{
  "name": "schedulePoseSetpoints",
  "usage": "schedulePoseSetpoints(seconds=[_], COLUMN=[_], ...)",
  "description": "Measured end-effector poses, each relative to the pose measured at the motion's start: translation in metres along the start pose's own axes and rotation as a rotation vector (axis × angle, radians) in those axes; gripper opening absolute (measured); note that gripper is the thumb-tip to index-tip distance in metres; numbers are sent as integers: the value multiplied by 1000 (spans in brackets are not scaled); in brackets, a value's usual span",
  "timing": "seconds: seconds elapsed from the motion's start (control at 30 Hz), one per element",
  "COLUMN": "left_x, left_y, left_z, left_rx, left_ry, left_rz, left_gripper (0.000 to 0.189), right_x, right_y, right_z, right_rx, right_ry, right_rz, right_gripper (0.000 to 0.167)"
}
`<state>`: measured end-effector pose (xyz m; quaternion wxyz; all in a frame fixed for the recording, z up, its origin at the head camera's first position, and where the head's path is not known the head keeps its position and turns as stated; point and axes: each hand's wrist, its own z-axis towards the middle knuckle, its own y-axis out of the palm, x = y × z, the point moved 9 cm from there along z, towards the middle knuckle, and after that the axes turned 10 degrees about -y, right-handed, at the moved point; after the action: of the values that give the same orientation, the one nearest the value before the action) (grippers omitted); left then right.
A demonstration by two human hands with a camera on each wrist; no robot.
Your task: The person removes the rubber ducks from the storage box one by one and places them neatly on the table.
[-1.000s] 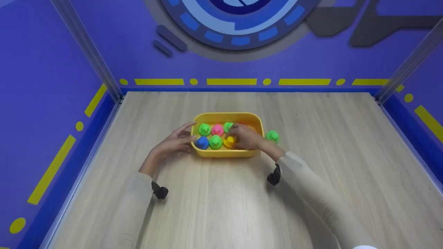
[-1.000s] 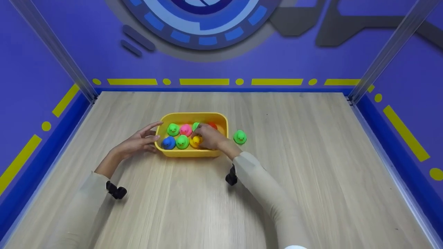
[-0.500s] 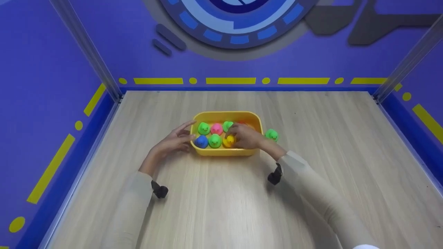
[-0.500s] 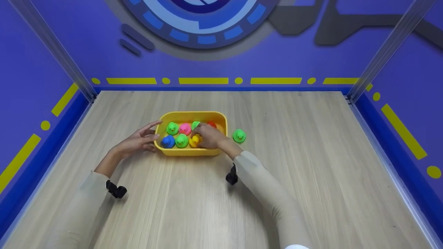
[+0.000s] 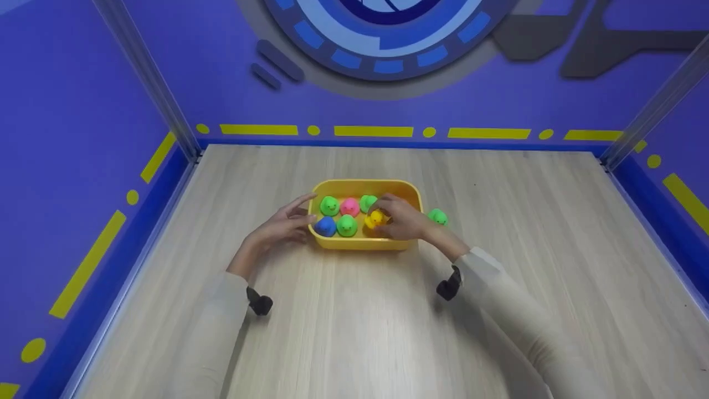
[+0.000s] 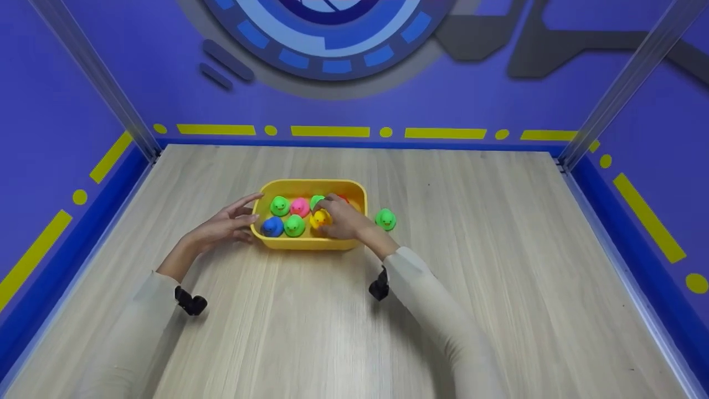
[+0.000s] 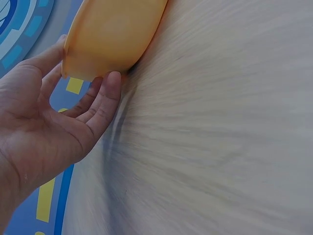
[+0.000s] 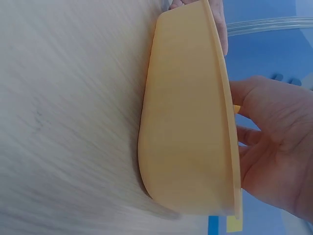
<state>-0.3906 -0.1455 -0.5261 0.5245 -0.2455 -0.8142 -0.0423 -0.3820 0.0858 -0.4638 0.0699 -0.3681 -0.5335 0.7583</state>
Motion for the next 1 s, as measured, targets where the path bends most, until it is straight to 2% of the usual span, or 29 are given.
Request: schedulePoseSetpoints(seconds=[0.23,0.4,0.63,0.87,1.0], left_x=[-3,-2,3,0,0], left_y=[2,0,-3,-3,0], left_z=[-2,-2,-1,-1,-1], left_rx=[-3,8,17,30,25], left_ry=[-11,-17,-8,-34,-30], left_rz=[21,31,38,30,29], left_gripper=[67,67,68,69,68], right_x=[2,3,5,6,12], right_y=[-11,-25,-39,-55,-61], right_z=[-14,-25,-39,-57,-66], right_rx=[92,181,279,399,432], right_ry=[23,15,50,46,67], right_rz=[61,118,202,167,144], right_gripper=[33,37,36,38,36])
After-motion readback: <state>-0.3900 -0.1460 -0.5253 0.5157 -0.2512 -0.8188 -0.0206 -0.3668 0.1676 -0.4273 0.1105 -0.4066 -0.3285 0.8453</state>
